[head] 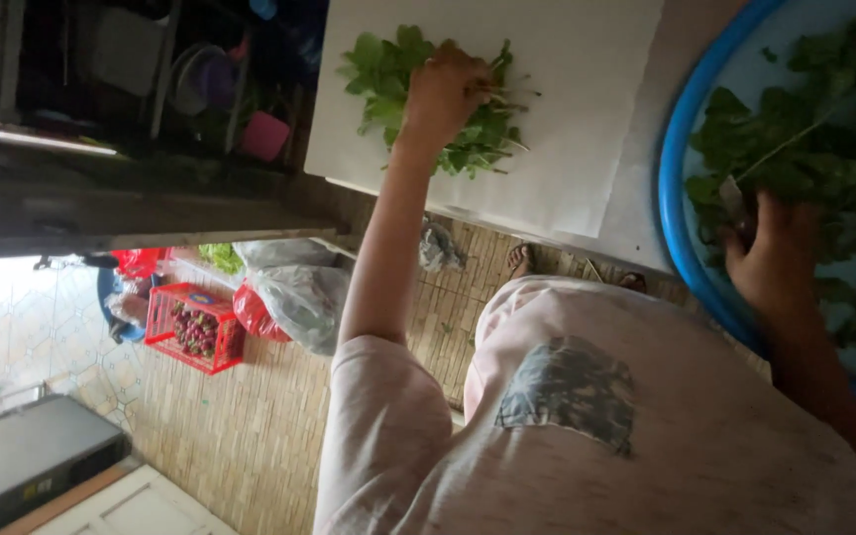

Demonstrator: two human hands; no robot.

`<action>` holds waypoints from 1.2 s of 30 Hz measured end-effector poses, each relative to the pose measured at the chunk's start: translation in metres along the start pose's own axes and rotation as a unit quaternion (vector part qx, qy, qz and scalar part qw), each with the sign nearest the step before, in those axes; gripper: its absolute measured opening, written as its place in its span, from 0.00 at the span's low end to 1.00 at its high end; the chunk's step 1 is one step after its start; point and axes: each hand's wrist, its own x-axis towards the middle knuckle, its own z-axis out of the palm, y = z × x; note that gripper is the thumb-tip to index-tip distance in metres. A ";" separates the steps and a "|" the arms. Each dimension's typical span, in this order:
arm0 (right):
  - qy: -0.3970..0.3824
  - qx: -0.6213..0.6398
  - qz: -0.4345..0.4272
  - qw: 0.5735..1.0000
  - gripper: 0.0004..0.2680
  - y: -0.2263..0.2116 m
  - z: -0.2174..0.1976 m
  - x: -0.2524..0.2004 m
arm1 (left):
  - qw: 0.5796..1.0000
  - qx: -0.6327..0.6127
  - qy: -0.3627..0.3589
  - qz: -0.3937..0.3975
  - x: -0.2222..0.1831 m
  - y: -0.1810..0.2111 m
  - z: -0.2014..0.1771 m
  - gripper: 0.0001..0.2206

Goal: Trimming leaves from vegetable stems and sorting them onto a white surface.

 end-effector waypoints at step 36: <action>0.019 0.208 0.303 0.930 0.14 0.105 -0.144 -0.127 | 0.972 -0.058 -0.182 0.137 0.053 0.415 0.221 0.30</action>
